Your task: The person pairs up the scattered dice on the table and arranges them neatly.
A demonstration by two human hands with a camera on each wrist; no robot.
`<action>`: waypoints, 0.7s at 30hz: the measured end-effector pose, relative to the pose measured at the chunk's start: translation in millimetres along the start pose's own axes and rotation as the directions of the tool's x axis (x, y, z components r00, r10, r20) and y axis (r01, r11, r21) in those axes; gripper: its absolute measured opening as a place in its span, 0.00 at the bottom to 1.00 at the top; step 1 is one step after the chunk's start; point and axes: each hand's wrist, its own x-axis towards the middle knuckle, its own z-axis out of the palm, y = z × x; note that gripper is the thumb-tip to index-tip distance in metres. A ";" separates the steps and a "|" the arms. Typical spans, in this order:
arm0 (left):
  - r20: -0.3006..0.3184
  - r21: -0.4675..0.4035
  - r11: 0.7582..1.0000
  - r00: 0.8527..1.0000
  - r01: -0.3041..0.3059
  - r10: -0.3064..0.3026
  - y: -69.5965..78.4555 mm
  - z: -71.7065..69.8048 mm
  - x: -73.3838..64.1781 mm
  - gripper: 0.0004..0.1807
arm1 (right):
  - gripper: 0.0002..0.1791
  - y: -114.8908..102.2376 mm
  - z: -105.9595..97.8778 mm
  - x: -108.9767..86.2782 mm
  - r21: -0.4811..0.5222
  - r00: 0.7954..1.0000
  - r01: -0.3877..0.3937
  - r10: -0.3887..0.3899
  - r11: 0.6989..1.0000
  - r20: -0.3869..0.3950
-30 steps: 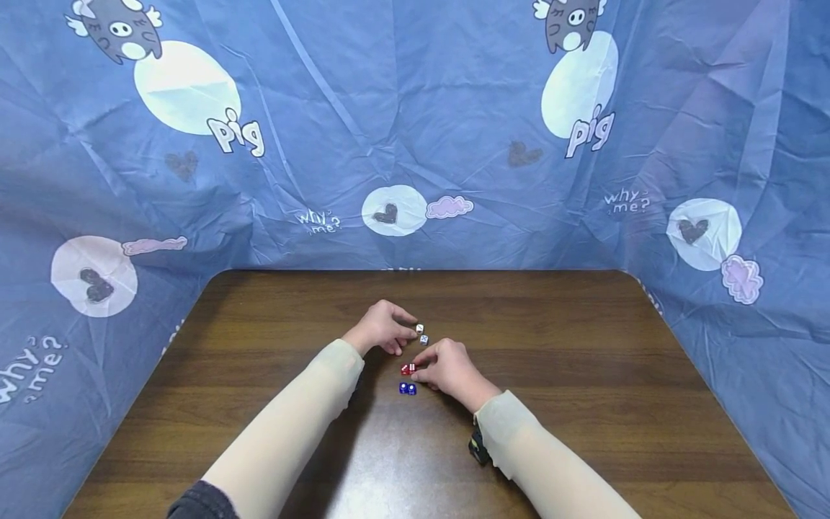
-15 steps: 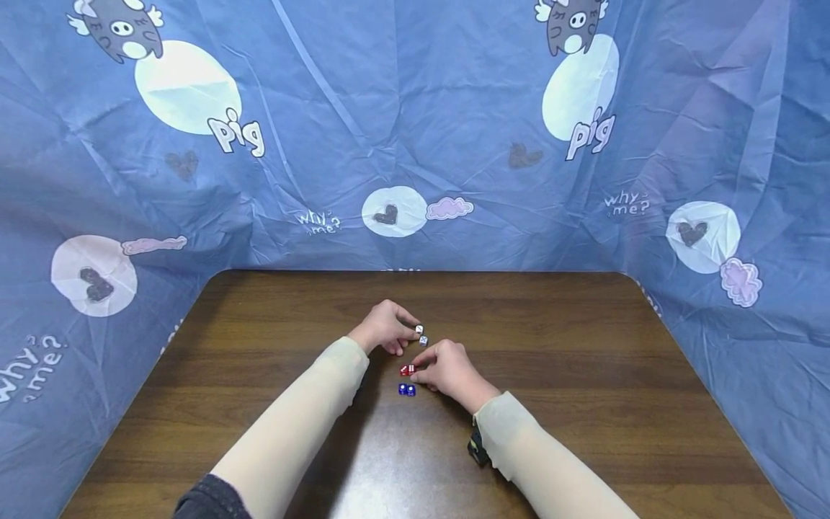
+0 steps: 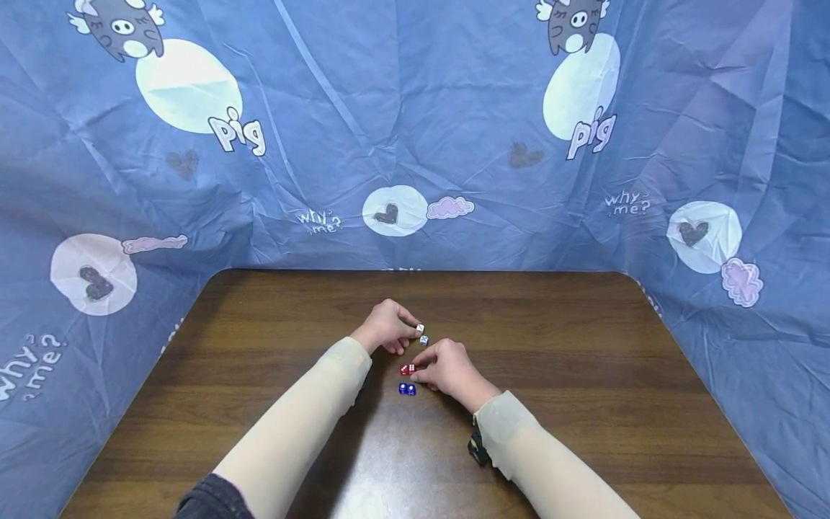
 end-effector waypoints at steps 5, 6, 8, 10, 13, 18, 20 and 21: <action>-0.002 -0.002 1.000 1.000 0.001 -0.001 0.8 -0.1 -1.3 0.07 | 0.08 0.4 0.1 0.2 -0.002 1.000 -0.012 0.012 1.000 -0.003; -0.003 -0.005 1.000 1.000 0.001 -0.001 1.0 -0.2 -1.7 0.06 | 0.08 0.6 0.3 0.3 -0.003 1.000 -0.012 0.012 1.000 -0.005; -0.002 -0.012 1.000 1.000 0.002 -0.002 1.1 -0.3 -2.5 0.06 | 0.08 0.4 0.3 0.0 0.001 1.000 -0.013 0.013 1.000 -0.007; -0.001 -0.016 1.000 1.000 0.000 0.000 0.7 -0.5 -3.4 0.06 | 0.08 -0.1 0.2 -0.2 0.001 1.000 -0.012 0.012 1.000 -0.010; -0.002 -0.018 1.000 1.000 -0.009 0.009 -0.2 -1.6 -5.4 0.05 | 0.08 -1.2 0.0 -0.5 0.004 1.000 -0.014 0.014 1.000 -0.010; -0.007 -0.006 1.000 1.000 -0.017 0.017 -3.8 -4.2 -8.6 0.04 | 0.08 -1.2 0.8 -0.7 -0.004 1.000 -0.021 0.021 1.000 -0.007; -0.010 0.000 1.000 1.000 -0.024 0.024 -5.9 -5.2 -10.0 0.04 | 0.08 -0.7 1.2 -0.8 -0.008 1.000 -0.012 0.012 1.000 -0.010; -0.011 0.002 1.000 1.000 -0.029 0.029 -6.7 -5.9 -11.0 0.04 | 0.08 -0.5 1.4 -0.7 -0.008 1.000 -0.009 0.009 1.000 -0.010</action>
